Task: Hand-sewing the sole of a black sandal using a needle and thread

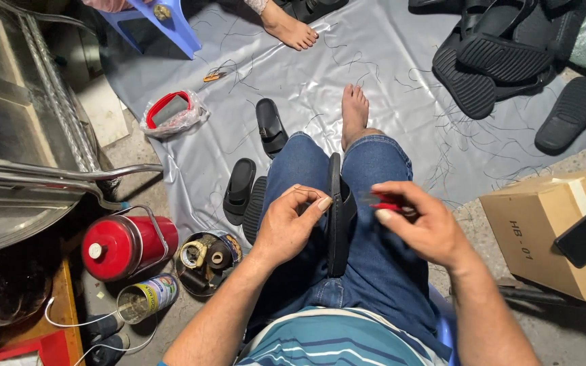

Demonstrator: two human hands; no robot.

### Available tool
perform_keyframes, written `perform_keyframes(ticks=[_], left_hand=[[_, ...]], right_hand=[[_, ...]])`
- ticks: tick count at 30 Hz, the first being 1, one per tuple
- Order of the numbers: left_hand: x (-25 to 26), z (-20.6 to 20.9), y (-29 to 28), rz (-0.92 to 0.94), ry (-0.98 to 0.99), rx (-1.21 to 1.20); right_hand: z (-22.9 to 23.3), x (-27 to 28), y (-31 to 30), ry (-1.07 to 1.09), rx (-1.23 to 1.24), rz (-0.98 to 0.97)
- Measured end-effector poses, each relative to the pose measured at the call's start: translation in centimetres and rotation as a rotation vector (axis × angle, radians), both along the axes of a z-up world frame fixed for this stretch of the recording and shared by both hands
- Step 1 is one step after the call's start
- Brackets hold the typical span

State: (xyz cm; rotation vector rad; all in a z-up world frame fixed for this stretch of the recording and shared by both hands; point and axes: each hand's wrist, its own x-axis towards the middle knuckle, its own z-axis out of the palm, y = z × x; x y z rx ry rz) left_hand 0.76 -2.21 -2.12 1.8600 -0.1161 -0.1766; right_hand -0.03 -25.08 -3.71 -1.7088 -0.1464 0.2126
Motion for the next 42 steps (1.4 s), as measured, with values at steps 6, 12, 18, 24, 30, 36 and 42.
perform_keyframes(ticks=[6,12,18,24,30,36,42], left_hand=[[0.1,0.4,0.2,-0.015,-0.004,-0.003],[0.1,0.8,0.3,-0.023,-0.008,-0.016],[0.1,0.7,0.4,-0.035,0.002,-0.029],[0.1,0.6,0.2,-0.025,0.008,-0.036],[0.1,0.5,0.2,-0.017,0.016,-0.014],[0.2,1.7,-0.1,-0.054,0.006,0.095],[1.0,2.5,0.0,-0.075,-0.021,-0.145]], right_hand=[[1.8,0.6,2.7,-0.289,-0.294,-0.01],[2.8,0.7,3.5,-0.348,-0.358,-0.032],[3.3,0.7,3.5,-0.345,-0.385,-0.041],[3.2,0.6,3.4,-0.337,-0.385,-0.041],[3.4,0.5,3.6,-0.326,-0.406,-0.056],[4.1,0.4,4.3,-0.312,-0.428,-0.087],[2.0,-0.7,4.1,-0.158,-0.342,-0.216]])
